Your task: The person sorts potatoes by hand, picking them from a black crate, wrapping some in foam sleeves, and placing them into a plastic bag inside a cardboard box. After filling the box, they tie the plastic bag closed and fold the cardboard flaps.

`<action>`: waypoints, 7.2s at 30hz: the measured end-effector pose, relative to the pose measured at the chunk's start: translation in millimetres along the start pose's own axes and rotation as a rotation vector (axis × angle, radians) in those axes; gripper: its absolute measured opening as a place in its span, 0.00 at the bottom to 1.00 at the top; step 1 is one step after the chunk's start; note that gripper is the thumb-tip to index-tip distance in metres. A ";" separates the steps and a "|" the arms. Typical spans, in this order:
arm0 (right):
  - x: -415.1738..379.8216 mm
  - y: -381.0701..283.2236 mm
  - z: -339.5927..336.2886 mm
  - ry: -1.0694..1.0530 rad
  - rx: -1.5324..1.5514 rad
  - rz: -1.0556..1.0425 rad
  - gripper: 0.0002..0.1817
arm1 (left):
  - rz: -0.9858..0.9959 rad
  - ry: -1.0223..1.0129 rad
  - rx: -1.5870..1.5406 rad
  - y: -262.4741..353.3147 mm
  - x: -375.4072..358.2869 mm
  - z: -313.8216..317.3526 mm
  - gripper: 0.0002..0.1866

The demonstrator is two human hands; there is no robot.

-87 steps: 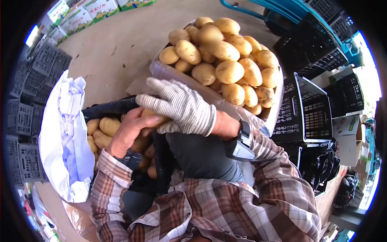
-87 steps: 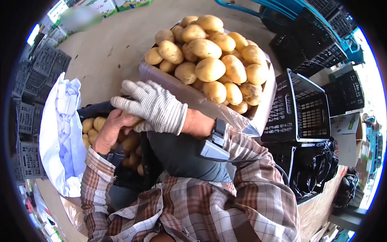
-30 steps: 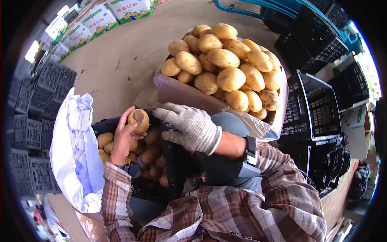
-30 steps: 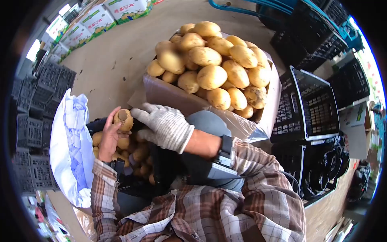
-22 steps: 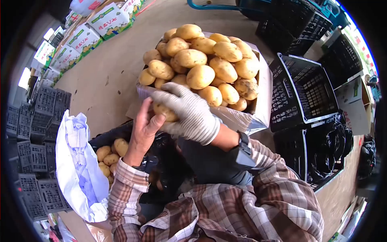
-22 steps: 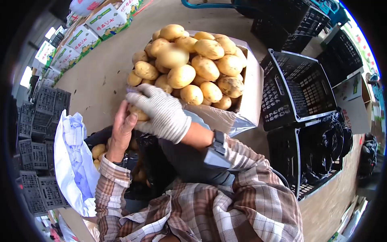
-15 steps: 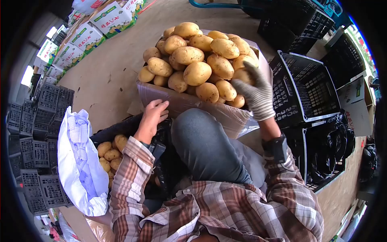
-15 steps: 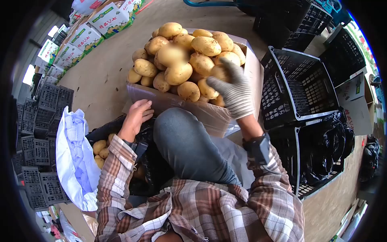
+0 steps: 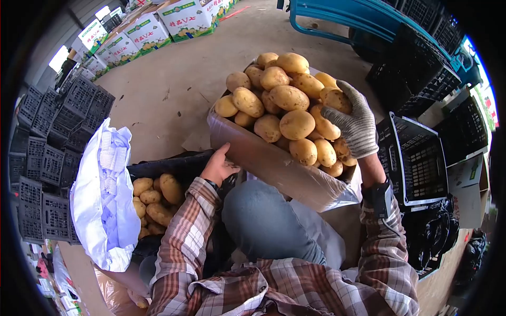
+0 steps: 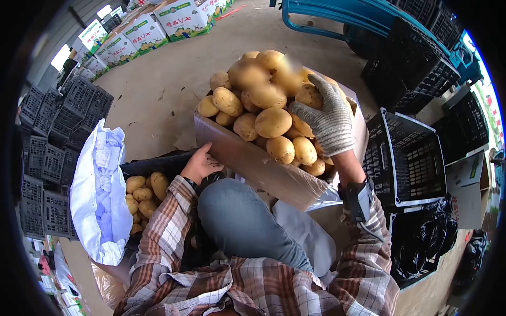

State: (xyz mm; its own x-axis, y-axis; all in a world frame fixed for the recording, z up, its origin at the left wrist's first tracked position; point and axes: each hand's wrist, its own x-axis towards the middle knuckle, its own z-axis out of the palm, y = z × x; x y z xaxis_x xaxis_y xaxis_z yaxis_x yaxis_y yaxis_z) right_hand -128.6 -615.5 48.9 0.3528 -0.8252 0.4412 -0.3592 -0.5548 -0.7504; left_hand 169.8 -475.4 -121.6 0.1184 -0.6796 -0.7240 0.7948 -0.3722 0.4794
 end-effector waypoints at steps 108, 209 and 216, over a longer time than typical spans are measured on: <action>-286.3 99.6 107.0 -0.495 0.996 0.810 0.37 | 0.970 0.500 2.157 -84.9 -78.1 -25.8 0.42; 204.2 228.6 -114.3 -0.242 -0.092 0.334 0.19 | 0.850 0.172 0.408 252.3 -71.7 79.4 0.08; 193.1 89.4 -103.9 -0.053 0.396 0.265 0.12 | 0.851 -0.242 0.641 214.2 -124.5 209.7 0.06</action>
State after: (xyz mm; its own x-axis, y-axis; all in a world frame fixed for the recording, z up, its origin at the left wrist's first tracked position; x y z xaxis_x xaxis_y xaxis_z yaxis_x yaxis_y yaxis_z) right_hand -182.4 -835.5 118.1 0.3408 -0.9205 0.1912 -0.0898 -0.2343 -0.9680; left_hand 200.6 -603.1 175.2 0.3068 -0.9504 0.0501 0.0419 0.0660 0.9969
